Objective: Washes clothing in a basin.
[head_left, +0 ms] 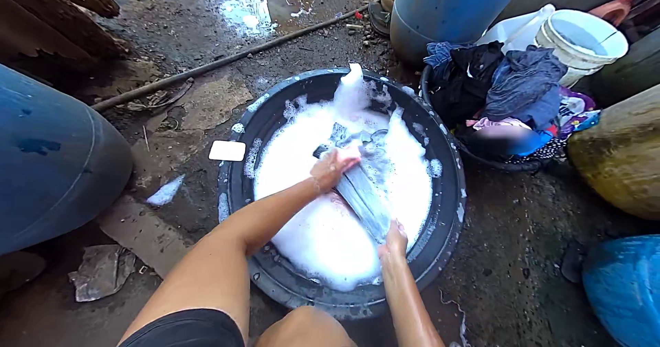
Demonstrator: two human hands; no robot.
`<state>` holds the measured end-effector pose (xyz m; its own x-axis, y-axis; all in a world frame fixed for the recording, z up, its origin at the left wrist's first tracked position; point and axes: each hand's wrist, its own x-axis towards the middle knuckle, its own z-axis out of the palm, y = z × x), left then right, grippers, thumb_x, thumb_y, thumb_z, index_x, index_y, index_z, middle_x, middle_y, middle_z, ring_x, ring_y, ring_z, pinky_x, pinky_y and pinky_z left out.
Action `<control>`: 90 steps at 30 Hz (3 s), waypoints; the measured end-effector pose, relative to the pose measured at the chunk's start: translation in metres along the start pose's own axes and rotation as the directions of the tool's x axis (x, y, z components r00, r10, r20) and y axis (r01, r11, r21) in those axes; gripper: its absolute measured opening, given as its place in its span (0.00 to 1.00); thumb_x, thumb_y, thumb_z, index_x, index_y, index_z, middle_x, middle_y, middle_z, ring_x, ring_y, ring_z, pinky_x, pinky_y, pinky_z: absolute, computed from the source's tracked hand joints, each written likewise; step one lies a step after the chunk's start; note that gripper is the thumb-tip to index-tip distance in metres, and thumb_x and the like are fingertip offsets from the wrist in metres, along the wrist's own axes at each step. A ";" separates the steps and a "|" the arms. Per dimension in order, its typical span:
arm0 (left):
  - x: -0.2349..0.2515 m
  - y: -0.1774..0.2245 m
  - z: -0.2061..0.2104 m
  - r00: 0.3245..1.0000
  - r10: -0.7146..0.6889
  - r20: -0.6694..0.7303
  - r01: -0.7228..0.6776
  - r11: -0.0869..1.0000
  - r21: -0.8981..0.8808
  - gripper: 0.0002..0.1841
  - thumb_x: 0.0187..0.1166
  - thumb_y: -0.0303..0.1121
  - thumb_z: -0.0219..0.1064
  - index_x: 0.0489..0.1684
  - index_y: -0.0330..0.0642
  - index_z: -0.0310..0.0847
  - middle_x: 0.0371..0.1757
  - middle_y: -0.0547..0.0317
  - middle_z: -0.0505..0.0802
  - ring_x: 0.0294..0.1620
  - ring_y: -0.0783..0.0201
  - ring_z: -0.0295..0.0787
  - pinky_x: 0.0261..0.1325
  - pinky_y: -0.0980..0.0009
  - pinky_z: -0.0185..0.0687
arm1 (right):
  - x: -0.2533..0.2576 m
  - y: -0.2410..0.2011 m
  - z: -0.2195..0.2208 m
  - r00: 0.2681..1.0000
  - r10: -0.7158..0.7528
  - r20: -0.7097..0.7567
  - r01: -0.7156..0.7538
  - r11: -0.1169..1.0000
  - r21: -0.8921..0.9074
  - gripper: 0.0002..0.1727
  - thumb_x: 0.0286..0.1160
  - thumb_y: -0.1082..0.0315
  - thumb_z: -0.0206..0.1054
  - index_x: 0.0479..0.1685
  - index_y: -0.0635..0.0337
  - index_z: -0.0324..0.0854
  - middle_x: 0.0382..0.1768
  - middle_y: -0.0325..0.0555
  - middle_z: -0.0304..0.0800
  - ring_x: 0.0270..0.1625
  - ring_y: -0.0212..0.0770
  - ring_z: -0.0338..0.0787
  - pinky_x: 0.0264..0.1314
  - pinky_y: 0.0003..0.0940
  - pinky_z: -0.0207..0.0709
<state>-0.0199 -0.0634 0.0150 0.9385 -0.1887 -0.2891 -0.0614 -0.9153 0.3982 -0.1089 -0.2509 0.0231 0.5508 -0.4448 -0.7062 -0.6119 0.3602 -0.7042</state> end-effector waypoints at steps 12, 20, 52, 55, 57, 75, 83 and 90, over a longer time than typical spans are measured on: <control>-0.026 0.010 0.019 0.988 -0.136 0.076 0.138 0.990 -0.031 0.37 0.84 0.35 0.60 0.95 0.62 0.51 0.89 0.25 0.59 0.85 0.28 0.63 0.74 0.37 0.74 | -0.004 0.000 -0.002 0.999 0.028 -0.015 -0.028 0.999 0.041 0.24 0.96 0.61 0.47 0.81 0.66 0.64 0.77 0.64 0.71 0.75 0.53 0.75 0.76 0.51 0.69; -0.036 -0.008 0.000 0.989 -0.150 -0.008 0.149 0.984 -0.098 0.33 0.82 0.35 0.66 0.90 0.53 0.63 0.91 0.27 0.55 0.81 0.26 0.69 0.70 0.34 0.75 | 0.005 -0.013 -0.010 0.997 0.008 0.082 -0.015 0.996 0.087 0.24 0.95 0.60 0.48 0.79 0.67 0.66 0.71 0.64 0.75 0.68 0.50 0.80 0.70 0.46 0.75; -0.043 0.054 0.020 0.997 -0.033 0.069 0.039 0.995 -0.088 0.35 0.85 0.35 0.59 0.95 0.59 0.53 0.86 0.23 0.63 0.82 0.24 0.67 0.69 0.35 0.76 | 0.035 0.002 0.057 0.993 0.028 0.116 -0.054 0.973 0.223 0.24 0.96 0.52 0.44 0.73 0.63 0.68 0.59 0.54 0.80 0.57 0.43 0.83 0.58 0.41 0.79; -0.040 0.026 0.009 0.994 -0.057 0.091 0.061 0.997 -0.038 0.28 0.90 0.33 0.55 0.91 0.47 0.60 0.87 0.25 0.65 0.82 0.25 0.67 0.73 0.34 0.71 | 0.028 0.001 0.048 0.993 0.067 0.095 -0.079 0.988 0.132 0.28 0.96 0.52 0.44 0.77 0.68 0.68 0.72 0.63 0.77 0.70 0.50 0.80 0.73 0.49 0.73; -0.018 -0.002 0.002 0.984 -0.175 -0.028 0.175 0.985 -0.004 0.30 0.84 0.31 0.63 0.89 0.51 0.65 0.86 0.25 0.65 0.82 0.25 0.66 0.70 0.32 0.72 | 0.026 0.003 0.048 0.994 0.068 0.083 -0.073 0.996 0.057 0.29 0.96 0.52 0.46 0.78 0.69 0.68 0.76 0.65 0.74 0.76 0.53 0.76 0.78 0.52 0.68; 0.009 0.000 -0.011 0.986 -0.156 -0.059 0.154 0.988 -0.026 0.30 0.85 0.31 0.61 0.90 0.47 0.62 0.85 0.25 0.66 0.80 0.24 0.69 0.69 0.31 0.74 | 0.015 -0.007 0.036 0.979 0.027 0.203 -0.003 0.993 -0.117 0.27 0.96 0.56 0.47 0.77 0.70 0.69 0.74 0.67 0.75 0.74 0.55 0.78 0.76 0.52 0.71; 0.000 -0.076 -0.050 0.831 -0.498 -0.249 0.472 0.867 -0.161 0.38 0.81 0.33 0.66 0.94 0.63 0.56 0.85 0.18 0.61 0.76 0.20 0.71 0.64 0.28 0.75 | 0.014 -0.032 0.003 0.497 0.448 0.743 0.739 0.231 -0.633 0.25 0.86 0.55 0.64 0.59 0.74 0.81 0.50 0.65 0.87 0.51 0.53 0.87 0.62 0.52 0.77; -0.016 -0.066 0.010 0.837 -0.539 -0.093 0.507 0.829 -0.237 0.27 0.93 0.28 0.46 0.91 0.32 0.54 0.92 0.26 0.55 0.90 0.31 0.56 0.87 0.41 0.56 | 0.025 -0.105 0.077 0.595 -0.300 0.746 0.785 0.017 -0.619 0.24 0.90 0.61 0.56 0.74 0.69 0.75 0.70 0.66 0.82 0.76 0.63 0.79 0.80 0.57 0.69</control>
<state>-0.0343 -0.0034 -0.0154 0.8504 0.3681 -0.3759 0.5055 -0.7698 0.3898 0.0130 -0.2366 0.0739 0.9346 0.2388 -0.2638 0.0706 -0.8511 -0.5202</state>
